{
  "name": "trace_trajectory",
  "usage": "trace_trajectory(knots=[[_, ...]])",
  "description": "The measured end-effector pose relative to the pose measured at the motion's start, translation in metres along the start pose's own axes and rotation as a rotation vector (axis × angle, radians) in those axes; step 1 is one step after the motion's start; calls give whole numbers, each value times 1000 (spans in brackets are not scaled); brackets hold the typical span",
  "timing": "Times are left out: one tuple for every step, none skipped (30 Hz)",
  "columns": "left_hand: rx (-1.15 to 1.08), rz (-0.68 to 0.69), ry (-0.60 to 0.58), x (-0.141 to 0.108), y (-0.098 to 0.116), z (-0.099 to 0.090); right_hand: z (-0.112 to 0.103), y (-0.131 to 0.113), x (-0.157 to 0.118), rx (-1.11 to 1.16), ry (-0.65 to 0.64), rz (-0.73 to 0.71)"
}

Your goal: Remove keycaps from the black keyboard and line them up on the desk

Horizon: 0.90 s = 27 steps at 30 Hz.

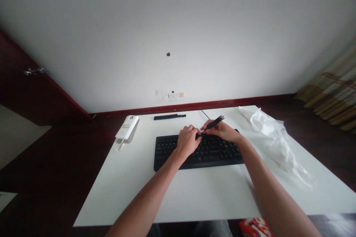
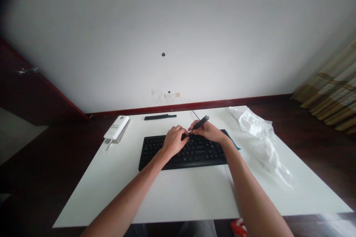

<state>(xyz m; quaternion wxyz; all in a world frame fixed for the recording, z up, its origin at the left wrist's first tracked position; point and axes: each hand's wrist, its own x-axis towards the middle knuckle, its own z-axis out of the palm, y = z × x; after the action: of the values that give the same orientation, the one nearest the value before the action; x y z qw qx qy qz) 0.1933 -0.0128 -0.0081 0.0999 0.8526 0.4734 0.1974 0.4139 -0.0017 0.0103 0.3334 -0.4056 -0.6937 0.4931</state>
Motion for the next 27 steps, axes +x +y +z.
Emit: trace_trajectory(knots=[[-3, -3, 4, 0, 1, 1, 0, -1, 0, 0, -8, -4], [-7, -3, 7, 0, 1, 1, 0, -3, -1, -5, -17, -8], [-13, 0, 10, -1, 1, 2, 1, -4, -1, -16, -23, -11], [-19, 5, 12, -2, 1, 2, 1, -6, -1, -33, -28, -11], [-23, 11, 14, -2, 1, 2, 1, -8, -2, -53, -33, -10], [-23, 16, 19, -3, 1, 3, 1, -10, -2, -72, -39, -7], [-20, 19, 24, -4, 0, 3, 1, -12, -2, -90, -44, -4], [-12, 20, 31, -4, 0, 4, 1, -14, -2, -103, -46, -2], [-2, 19, 37, -4, 0, 4, 1, -15, -3, -112, -49, 1], [8, 18, 41, -5, 1, 5, 1, -16, -3, -115, -50, 2], [15, 16, 45, -5, 1, 5, 2, -16, -3, -111, -49, 4], [19, 17, 46, -5, 1, 6, 2, -16, -3, -100, -48, 7], [20, 19, 46, -5, 0, 6, 2, -16, -2, -84, -47, 10], [18, 22, 45, -6, 0, 6, 3, -16, -2, -66, -46, 14], [16, 24, 43, -6, 0, 7, 3, -15, -2, -51, -47, 18], [15, 23, 44, -6, 0, 7, 4, -14, -2, -39, -48, 25], [16, 21, 46, -6, 0, 7, 4, -14, -2, -33, -52, 31], [19, 19, 50, -7, 0, 8, 5, -13, -1, -33, -57, 36], [23, 16, 56, -7, 0, 8, 5, -13, -1, -36, -61, 38], [28, 15, 64, -8, 0, 9, 5, -13, -1, -38, -65, 37], [33, 14, 73, -9, 0, 10, 6, -12, -1, -37, -67, 37], [39, 15, 82, -9, 0, 11, 6, -11, -1, -31, -65, 39], [47, 16, 89, -10, 0, 12, 6, -11, -1, -19, -62, 46], [56, 15, 95, -10, 0, 12, 6, -10, 0, -4, -56, 57], [65, 14, 99, -11, 0, 13, 6, -9, 0, 8, -50, 68], [72, 13, 101, -11, 0, 13, 6, -8, 0, 12, -42, 78], [76, 10, 100, -11, 0, 13, 6, -8, 1, 9, -32, 83]])
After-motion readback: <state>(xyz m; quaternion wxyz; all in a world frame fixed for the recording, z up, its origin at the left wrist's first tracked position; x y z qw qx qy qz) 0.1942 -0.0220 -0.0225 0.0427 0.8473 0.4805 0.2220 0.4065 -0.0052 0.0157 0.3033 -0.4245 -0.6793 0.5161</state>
